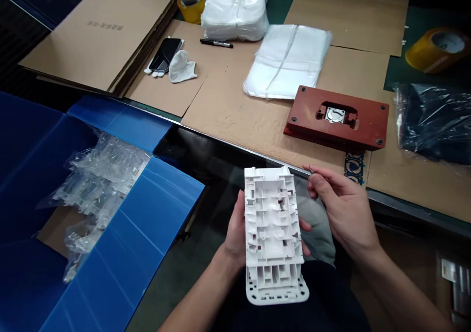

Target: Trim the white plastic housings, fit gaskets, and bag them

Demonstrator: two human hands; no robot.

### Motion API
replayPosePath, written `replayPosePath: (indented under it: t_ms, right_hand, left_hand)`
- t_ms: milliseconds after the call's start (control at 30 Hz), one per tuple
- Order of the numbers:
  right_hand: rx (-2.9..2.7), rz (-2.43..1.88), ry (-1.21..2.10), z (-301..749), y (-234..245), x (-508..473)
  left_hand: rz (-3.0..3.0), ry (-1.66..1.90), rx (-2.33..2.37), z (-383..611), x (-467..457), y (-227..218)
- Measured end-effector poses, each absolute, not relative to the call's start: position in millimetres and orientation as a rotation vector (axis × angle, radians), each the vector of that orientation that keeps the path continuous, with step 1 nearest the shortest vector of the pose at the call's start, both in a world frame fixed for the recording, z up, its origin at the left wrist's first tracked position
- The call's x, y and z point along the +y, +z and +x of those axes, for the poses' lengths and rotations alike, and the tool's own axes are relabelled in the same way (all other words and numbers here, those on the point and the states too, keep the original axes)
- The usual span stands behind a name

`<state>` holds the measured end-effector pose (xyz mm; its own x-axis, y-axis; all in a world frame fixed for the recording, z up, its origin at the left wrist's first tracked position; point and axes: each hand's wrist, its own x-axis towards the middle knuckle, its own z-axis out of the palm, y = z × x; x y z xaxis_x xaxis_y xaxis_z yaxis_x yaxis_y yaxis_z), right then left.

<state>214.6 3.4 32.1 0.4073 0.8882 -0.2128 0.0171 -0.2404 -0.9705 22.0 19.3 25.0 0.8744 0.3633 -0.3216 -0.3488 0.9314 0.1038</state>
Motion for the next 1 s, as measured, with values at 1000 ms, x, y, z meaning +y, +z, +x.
replayPosePath:
  t_ms: [1000]
  right_hand:
    - [-0.97,-1.644,1.166,194.7,32.9,-17.1]
  left_hand:
    - [0.115,0.637,0.652,21.7,16.9,10.6]
